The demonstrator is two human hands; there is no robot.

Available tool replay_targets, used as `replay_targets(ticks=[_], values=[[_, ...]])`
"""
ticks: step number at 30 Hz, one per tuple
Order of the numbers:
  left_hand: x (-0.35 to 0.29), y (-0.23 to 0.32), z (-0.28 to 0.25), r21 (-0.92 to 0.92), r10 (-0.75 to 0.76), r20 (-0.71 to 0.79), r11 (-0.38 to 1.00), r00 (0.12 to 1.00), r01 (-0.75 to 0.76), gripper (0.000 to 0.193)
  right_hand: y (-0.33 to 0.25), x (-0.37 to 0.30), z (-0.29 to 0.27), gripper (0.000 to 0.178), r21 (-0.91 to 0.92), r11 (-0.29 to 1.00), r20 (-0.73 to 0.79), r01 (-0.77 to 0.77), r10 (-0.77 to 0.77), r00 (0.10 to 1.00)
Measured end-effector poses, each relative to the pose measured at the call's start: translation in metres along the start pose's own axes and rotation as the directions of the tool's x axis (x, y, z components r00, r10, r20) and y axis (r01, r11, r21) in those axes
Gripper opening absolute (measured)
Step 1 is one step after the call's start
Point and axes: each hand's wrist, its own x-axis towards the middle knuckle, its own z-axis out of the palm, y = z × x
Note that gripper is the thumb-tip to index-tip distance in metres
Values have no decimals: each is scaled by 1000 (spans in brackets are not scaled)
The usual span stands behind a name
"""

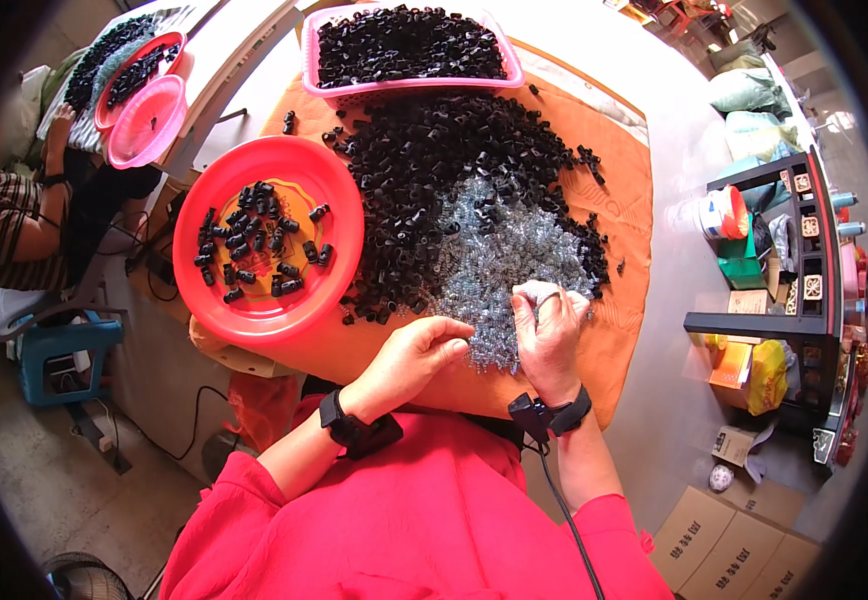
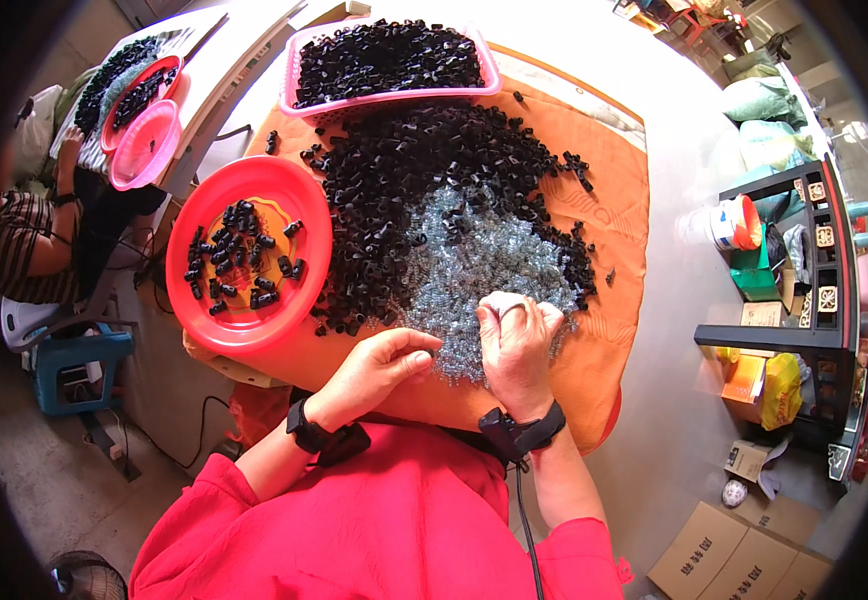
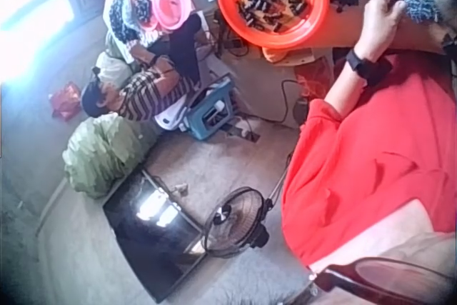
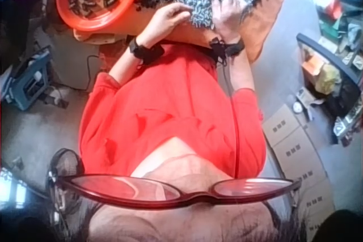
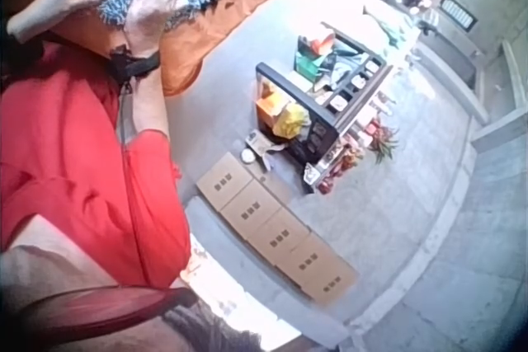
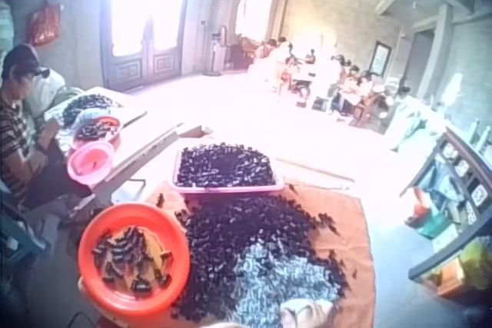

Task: Manually assembling small black plastic components and metal spring-like parts at a manufacturing workstation.

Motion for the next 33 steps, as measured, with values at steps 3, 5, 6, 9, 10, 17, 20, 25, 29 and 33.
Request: replay_targets(ticks=[3, 5, 6, 9, 10, 17, 20, 25, 29, 33], values=[[1, -1, -1, 25, 1, 20, 1000, 1000, -2, 26, -1, 3, -7, 11, -124, 983, 83, 135, -126, 989], [2, -1, -2, 56, 5, 42, 998, 999, -8, 26, -9, 5, -10, 15, -162, 972, 117, 173, -155, 981], [3, -1, -2, 122, 28, 36, 992, 999, -32, 25, -13, 6, -11, 20, -198, 958, 155, 208, -179, 972], [4, -3, 2, 191, 81, 19, 978, 997, -83, 24, -5, 0, 0, 21, -224, 944, 190, 242, -201, 961], [5, -2, 3, 191, 95, 8, 977, 995, -95, 23, -3, 1, 1, 21, -233, 942, 184, 244, -203, 962], [6, 8, 6, 97, 84, 22, 992, 996, -86, 21, 0, 5, 4, 12, -104, 984, 9, 142, -142, 990], [6, 8, 6, -6, 26, 40, 1000, 999, -26, 23, -1, 5, -1, 10, 153, 982, 23, -113, 110, 994], [6, 6, 8, -59, 41, -4, 997, 999, -41, 25, -5, 6, -6, 10, 190, 971, 73, -147, 136, 988], [6, 7, 9, -76, 39, 23, 996, 999, -38, 25, -2, 4, -4, 15, 248, 925, 81, -289, 278, 957], [6, 3, 8, -66, 59, 5, 996, 998, -59, 25, -6, 5, -6, 19, 244, 916, 92, -318, 305, 948]])
